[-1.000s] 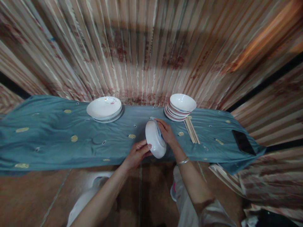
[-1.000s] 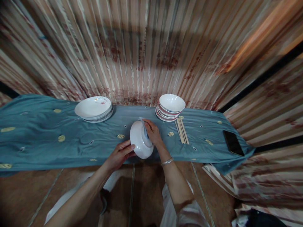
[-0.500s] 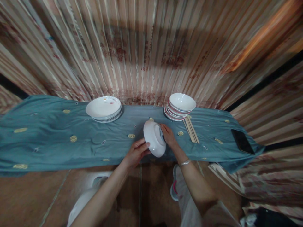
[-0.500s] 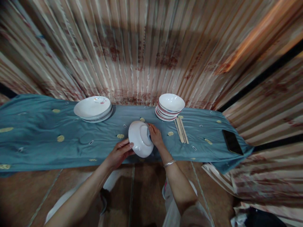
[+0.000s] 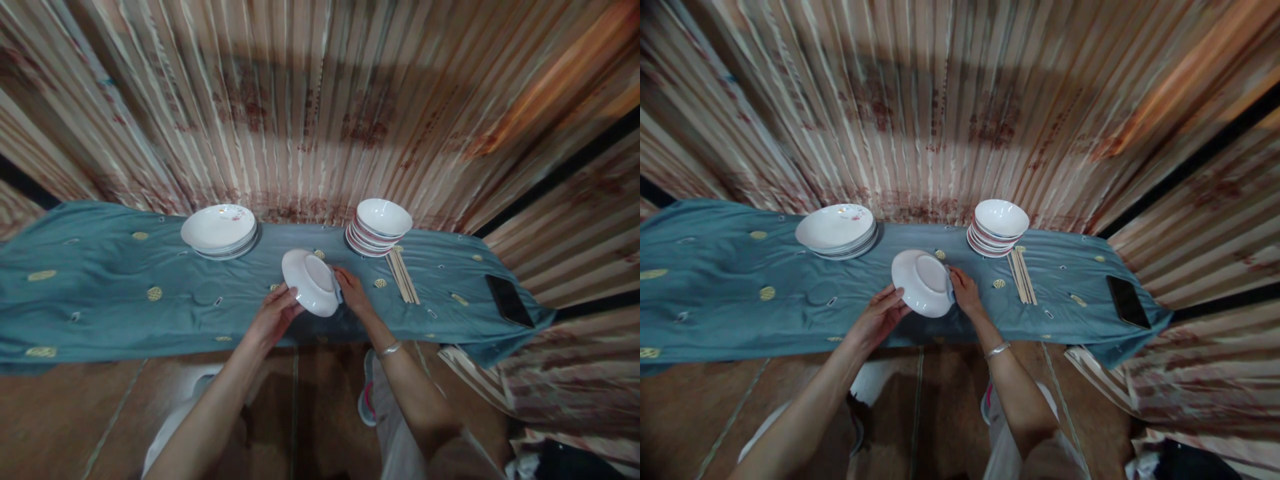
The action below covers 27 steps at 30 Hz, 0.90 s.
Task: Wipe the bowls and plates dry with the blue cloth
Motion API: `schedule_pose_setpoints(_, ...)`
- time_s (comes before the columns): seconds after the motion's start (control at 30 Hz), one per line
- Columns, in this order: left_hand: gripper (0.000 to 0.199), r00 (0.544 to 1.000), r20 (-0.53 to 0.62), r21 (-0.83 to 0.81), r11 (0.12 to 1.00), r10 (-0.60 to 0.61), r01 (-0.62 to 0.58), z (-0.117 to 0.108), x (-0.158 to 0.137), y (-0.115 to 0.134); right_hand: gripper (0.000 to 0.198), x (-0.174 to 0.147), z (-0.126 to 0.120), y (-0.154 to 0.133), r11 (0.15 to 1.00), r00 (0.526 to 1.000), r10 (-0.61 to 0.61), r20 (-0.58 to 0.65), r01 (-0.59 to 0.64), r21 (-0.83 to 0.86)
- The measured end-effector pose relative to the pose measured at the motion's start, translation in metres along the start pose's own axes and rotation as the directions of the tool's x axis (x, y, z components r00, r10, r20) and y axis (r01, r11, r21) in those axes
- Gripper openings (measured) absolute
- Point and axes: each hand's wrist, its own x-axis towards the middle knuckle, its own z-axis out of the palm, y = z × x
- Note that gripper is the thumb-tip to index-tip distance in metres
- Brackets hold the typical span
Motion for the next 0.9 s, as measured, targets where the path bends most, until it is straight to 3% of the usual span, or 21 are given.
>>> schedule_pose_setpoints(0.23,0.026,0.997,-0.055,-0.065,0.996,0.061,-0.065,0.001,0.004,0.005,0.038,-0.015,0.005,-0.009,0.995,0.999,-0.026,0.024,0.028,-0.095)
schedule_pose_setpoints(0.47,0.018,0.993,-0.109,-0.056,0.997,0.045,-0.051,0.000,0.006,0.005,0.036,-0.034,0.004,-0.014,0.979,0.998,-0.062,0.019,0.064,-0.194)
schedule_pose_setpoints(0.9,0.012,0.981,-0.196,-0.132,0.990,0.017,-0.043,0.005,0.006,0.005,0.042,-0.061,-0.002,-0.042,0.859,0.953,-0.291,0.086,0.299,-0.415)
